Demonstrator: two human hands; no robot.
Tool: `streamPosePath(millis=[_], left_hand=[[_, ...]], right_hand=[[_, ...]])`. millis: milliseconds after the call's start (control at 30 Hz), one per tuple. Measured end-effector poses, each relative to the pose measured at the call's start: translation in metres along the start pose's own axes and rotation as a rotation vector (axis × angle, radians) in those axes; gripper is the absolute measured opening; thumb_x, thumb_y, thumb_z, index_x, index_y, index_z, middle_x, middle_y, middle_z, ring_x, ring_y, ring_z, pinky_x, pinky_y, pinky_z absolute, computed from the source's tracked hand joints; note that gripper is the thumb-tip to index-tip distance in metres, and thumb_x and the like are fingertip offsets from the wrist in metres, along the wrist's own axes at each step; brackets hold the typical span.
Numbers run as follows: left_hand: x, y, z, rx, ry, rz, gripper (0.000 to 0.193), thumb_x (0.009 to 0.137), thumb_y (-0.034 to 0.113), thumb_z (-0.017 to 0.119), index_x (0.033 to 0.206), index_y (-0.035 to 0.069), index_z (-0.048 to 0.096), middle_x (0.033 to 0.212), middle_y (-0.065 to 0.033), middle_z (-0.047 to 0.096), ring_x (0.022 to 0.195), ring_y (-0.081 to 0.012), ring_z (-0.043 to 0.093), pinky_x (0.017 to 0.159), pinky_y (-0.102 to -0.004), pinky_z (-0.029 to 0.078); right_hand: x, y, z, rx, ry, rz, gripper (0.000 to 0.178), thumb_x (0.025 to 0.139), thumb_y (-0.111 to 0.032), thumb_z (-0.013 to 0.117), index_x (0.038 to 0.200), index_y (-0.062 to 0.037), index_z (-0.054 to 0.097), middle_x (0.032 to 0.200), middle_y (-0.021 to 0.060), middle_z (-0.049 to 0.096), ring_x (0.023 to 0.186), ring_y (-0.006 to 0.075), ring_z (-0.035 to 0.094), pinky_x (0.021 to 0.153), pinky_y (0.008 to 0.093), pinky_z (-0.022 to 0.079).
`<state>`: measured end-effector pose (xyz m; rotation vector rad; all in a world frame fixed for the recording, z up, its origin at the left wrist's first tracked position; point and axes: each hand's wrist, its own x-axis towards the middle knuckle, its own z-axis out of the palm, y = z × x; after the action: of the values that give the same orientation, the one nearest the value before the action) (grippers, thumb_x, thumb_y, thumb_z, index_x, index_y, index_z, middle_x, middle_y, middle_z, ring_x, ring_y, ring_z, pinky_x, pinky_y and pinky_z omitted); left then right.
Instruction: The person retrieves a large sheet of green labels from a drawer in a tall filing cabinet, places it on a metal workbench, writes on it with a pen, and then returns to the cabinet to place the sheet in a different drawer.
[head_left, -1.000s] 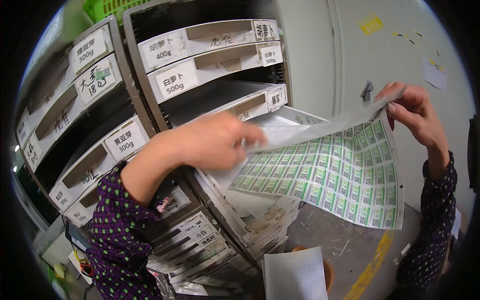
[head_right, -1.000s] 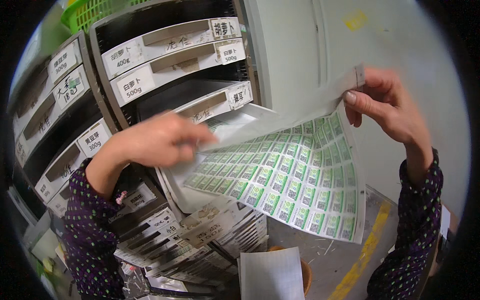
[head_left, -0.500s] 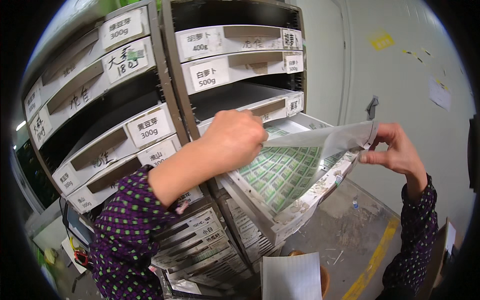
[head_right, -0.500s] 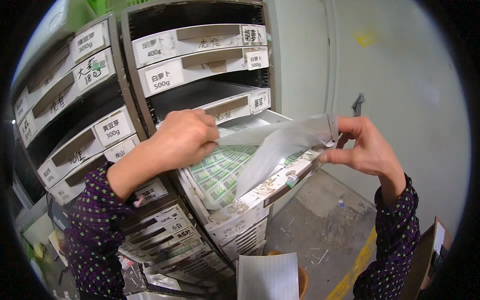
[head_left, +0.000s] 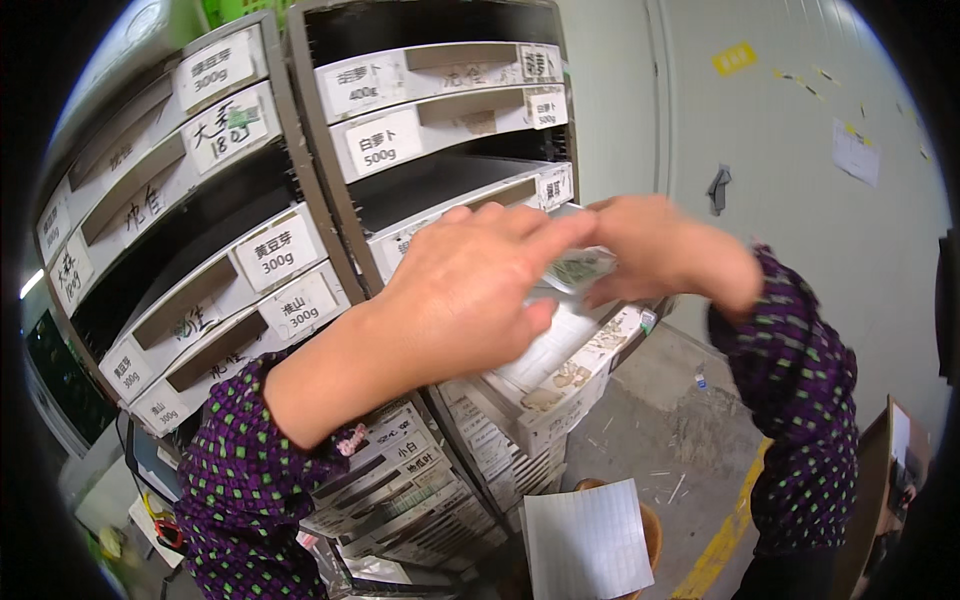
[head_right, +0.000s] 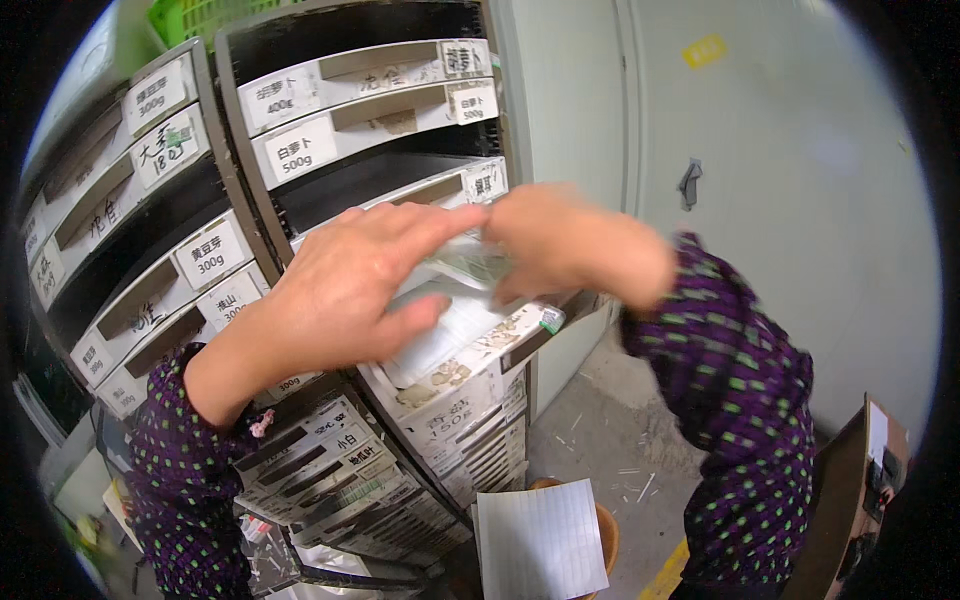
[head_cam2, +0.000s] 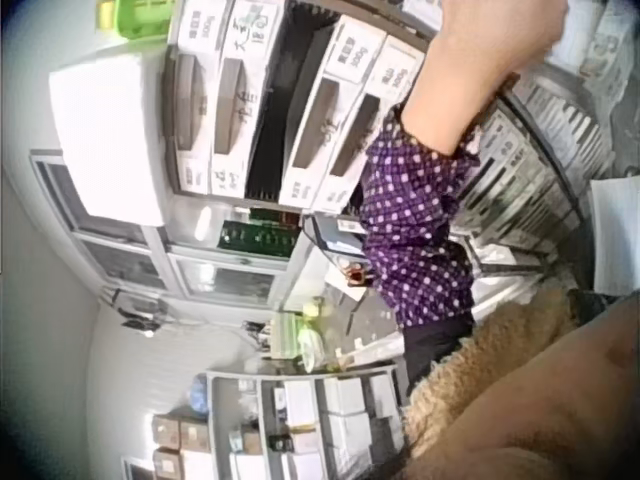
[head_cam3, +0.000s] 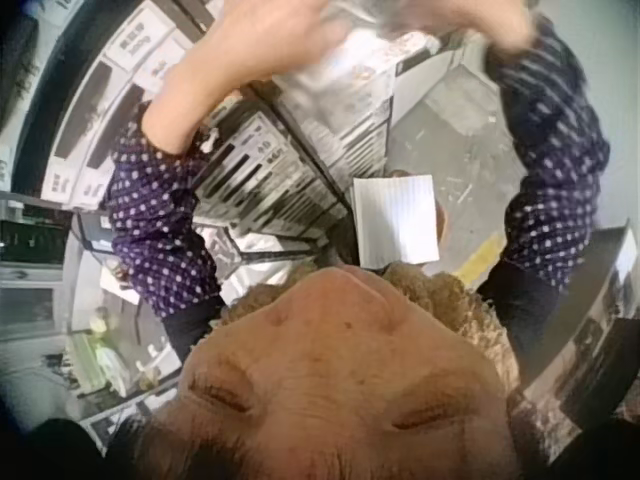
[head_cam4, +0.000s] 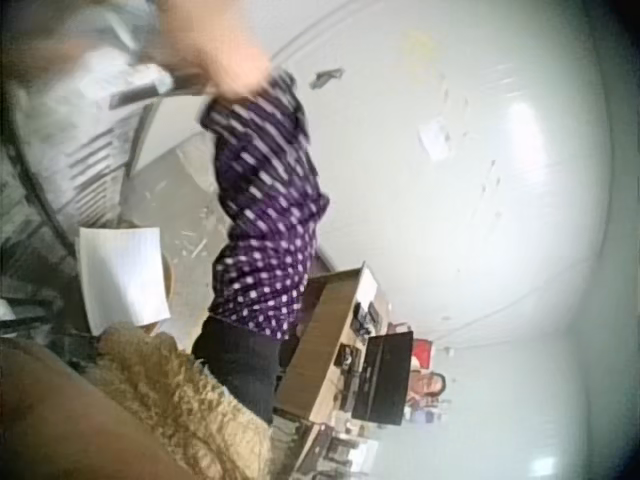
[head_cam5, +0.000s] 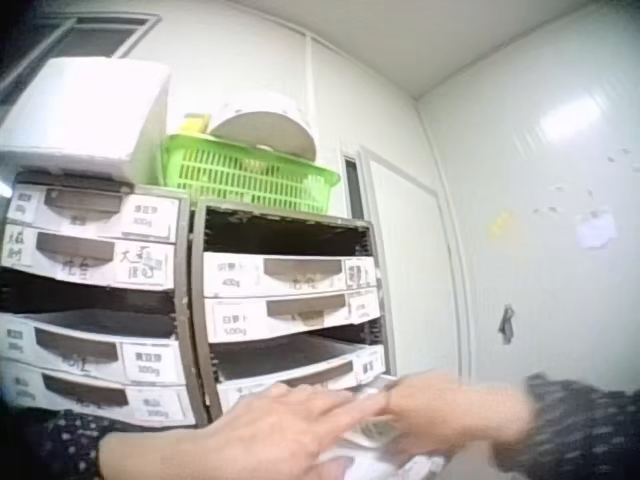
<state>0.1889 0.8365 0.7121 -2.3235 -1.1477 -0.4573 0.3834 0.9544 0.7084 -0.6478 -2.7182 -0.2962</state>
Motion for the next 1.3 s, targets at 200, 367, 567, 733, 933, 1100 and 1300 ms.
streamPosePath(millis=[200, 367, 567, 733, 933, 1100, 1300], left_hand=[[-0.023, -0.028, 0.017, -0.138, -0.155, -0.173, 0.056, 0.075, 0.021, 0.066, 0.128, 0.007, 0.055, 0.121, -0.0163, 0.060, 0.101, -0.0364, 0.062, 0.087, -0.0427, 0.051], [-0.008, -0.031, 0.010, -0.111, -0.224, -0.062, 0.062, 0.071, 0.018, 0.068, 0.130, 0.007, 0.053, 0.121, -0.0174, 0.060, 0.098, -0.0366, 0.063, 0.083, -0.0439, 0.052], [-0.002, -0.054, 0.039, 0.100, 0.022, -0.236, 0.043, 0.075, 0.009, 0.067, 0.118, 0.006, 0.060, 0.086, -0.0181, 0.068, 0.082, -0.0370, 0.066, 0.071, -0.0443, 0.053], [0.005, -0.065, 0.043, 0.119, 0.058, -0.288, 0.035, 0.076, 0.010, 0.068, 0.110, 0.010, 0.064, 0.080, -0.0161, 0.068, 0.078, -0.0361, 0.066, 0.069, -0.0440, 0.053], [0.004, -0.072, 0.049, 0.042, 0.138, -0.308, 0.029, 0.076, 0.012, 0.069, 0.105, 0.012, 0.066, 0.080, -0.0135, 0.069, 0.078, -0.0355, 0.066, 0.069, -0.0434, 0.052], [0.003, -0.073, 0.049, 0.069, 0.143, -0.286, 0.030, 0.075, 0.011, 0.068, 0.105, 0.012, 0.067, 0.081, -0.0136, 0.069, 0.079, -0.0352, 0.066, 0.069, -0.0438, 0.052], [0.005, -0.072, 0.047, 0.049, 0.132, -0.298, 0.029, 0.075, 0.008, 0.066, 0.104, 0.011, 0.067, 0.079, -0.0145, 0.068, 0.078, -0.0358, 0.066, 0.069, -0.0449, 0.052]], right_hand=[[-0.068, -0.079, -0.016, 1.069, 0.042, -0.514, 0.015, 0.088, -0.015, 0.068, 0.096, -0.0036, 0.073, 0.091, 0.0131, 0.069, 0.085, 0.0265, 0.067, 0.075, 0.0336, 0.053], [-0.068, -0.069, -0.014, 1.275, -0.145, -0.584, 0.016, 0.091, -0.013, 0.067, 0.101, -0.0034, 0.073, 0.089, 0.0100, 0.072, 0.085, 0.0197, 0.068, 0.073, 0.0308, 0.053], [-0.002, -0.004, -0.005, 0.351, -0.172, -0.185, 0.027, 0.077, -0.019, 0.078, 0.099, -0.0047, 0.074, 0.088, 0.0111, 0.072, 0.080, 0.0230, 0.068, 0.071, 0.0332, 0.053], [0.027, -0.015, -0.004, 0.138, -0.424, -0.215, 0.040, 0.068, -0.025, 0.082, 0.102, -0.0054, 0.072, 0.094, 0.0138, 0.071, 0.085, 0.0285, 0.067, 0.077, 0.0380, 0.052], [0.026, -0.024, 0.001, -0.026, -0.297, -0.258, 0.031, 0.067, -0.018, 0.077, 0.094, -0.0049, 0.072, 0.082, 0.0104, 0.070, 0.079, 0.0285, 0.066, 0.071, 0.0391, 0.051], [0.026, -0.029, -0.001, 0.026, -0.269, -0.307, 0.030, 0.068, -0.016, 0.072, 0.095, -0.0043, 0.072, 0.086, 0.0115, 0.070, 0.078, 0.0305, 0.066, 0.071, 0.0386, 0.051], [0.039, -0.044, 0.000, -0.134, -0.392, -0.359, 0.034, 0.067, -0.020, 0.073, 0.097, -0.0030, 0.071, 0.091, 0.0141, 0.070, 0.080, 0.0323, 0.066, 0.072, 0.0389, 0.052]])
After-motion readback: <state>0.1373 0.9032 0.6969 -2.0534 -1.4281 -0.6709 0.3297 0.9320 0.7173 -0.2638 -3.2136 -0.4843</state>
